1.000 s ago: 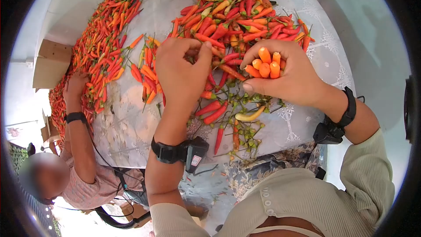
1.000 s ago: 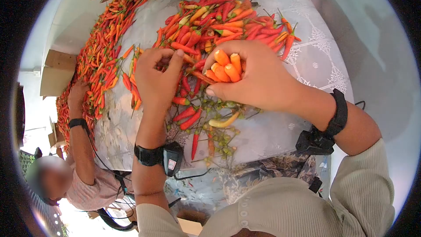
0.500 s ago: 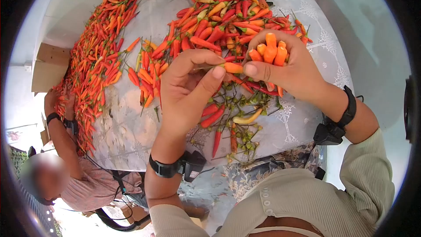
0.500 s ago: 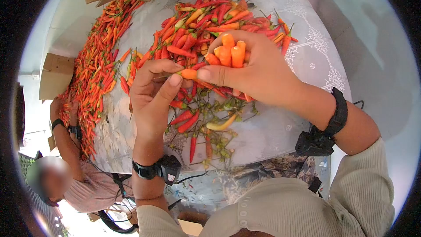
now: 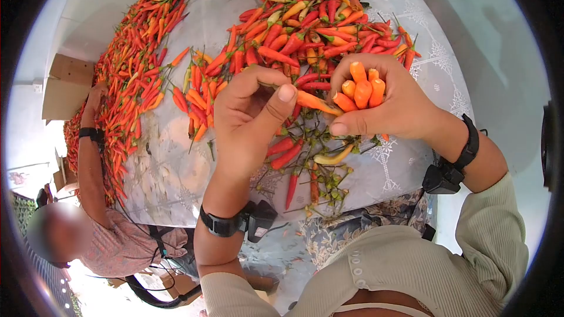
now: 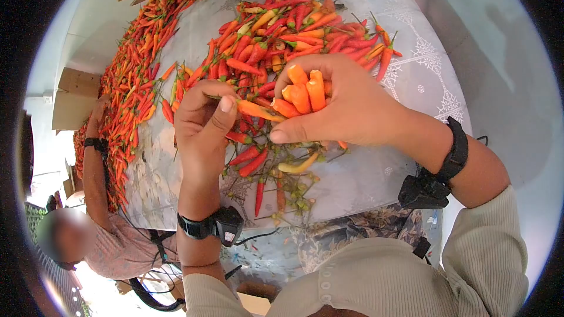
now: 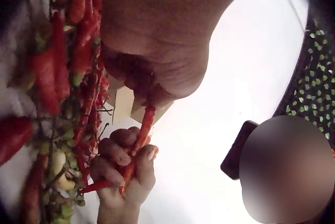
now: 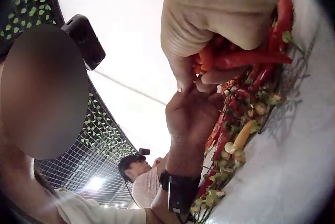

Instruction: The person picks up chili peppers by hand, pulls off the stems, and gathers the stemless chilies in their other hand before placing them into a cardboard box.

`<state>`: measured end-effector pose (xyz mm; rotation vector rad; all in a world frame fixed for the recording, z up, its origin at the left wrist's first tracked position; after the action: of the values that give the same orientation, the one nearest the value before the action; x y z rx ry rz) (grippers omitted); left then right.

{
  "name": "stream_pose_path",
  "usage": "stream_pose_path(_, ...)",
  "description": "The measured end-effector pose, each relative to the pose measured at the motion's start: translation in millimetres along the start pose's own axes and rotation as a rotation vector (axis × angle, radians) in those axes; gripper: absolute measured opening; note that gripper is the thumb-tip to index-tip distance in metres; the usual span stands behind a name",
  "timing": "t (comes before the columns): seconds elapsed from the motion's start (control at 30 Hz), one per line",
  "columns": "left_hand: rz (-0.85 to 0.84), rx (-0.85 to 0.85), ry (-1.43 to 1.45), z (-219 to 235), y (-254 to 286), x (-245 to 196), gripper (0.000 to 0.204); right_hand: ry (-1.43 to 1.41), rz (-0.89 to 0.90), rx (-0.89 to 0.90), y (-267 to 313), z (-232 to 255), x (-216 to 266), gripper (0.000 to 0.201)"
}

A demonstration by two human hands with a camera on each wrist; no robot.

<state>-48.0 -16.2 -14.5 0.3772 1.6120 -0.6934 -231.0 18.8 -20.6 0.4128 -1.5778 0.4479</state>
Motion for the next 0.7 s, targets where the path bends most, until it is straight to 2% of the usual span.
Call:
stream_pose_path(0.07, -0.036, -0.005, 0.015, 2, -1, -1, 0.004, 0.010, 0.011, 0.016, 0, 0, -1, 0.033)
stream_pose_path(0.17, -0.003, 0.077, -0.027, 6, 1, -6, 0.007, 0.030, -0.001, -0.018, 0, -2, -1, 0.031)
stream_pose_path(0.27, -0.025, -0.011, -0.178, 13, 2, -4, 0.009, 0.023, -0.036, -0.111, 0, 3, -4, 0.030)
stream_pose_path(0.37, -0.064, -0.062, -0.651, 27, 3, -7, 0.006, -0.060, -0.076, -0.163, 1, 3, 1, 0.028)
stream_pose_path(0.47, -0.026, -0.223, -0.748, 19, -1, -10, 0.004, -0.008, -0.051, -0.200, 0, 4, -1, 0.028)
stream_pose_path(0.57, -0.143, -0.269, -0.738, 22, -5, -3, 0.006, 0.058, 0.019, -0.248, 0, 7, -8, 0.027)
stream_pose_path(0.7, -0.187, -0.272, -1.045, 22, -15, -7, 0.019, 0.104, 0.081, -0.306, 0, 10, -10, 0.026)
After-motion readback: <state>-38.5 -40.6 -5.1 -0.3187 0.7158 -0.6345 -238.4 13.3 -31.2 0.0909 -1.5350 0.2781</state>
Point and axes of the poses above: each hand's wrist, its own y-axis away from the middle knuckle, its own z-axis out of the back of the hand, x = y × z, the point moved 4 cm from there along -y, towards the middle knuckle, and after that the axes turned 13 degrees about x, right-handed, at the moved point
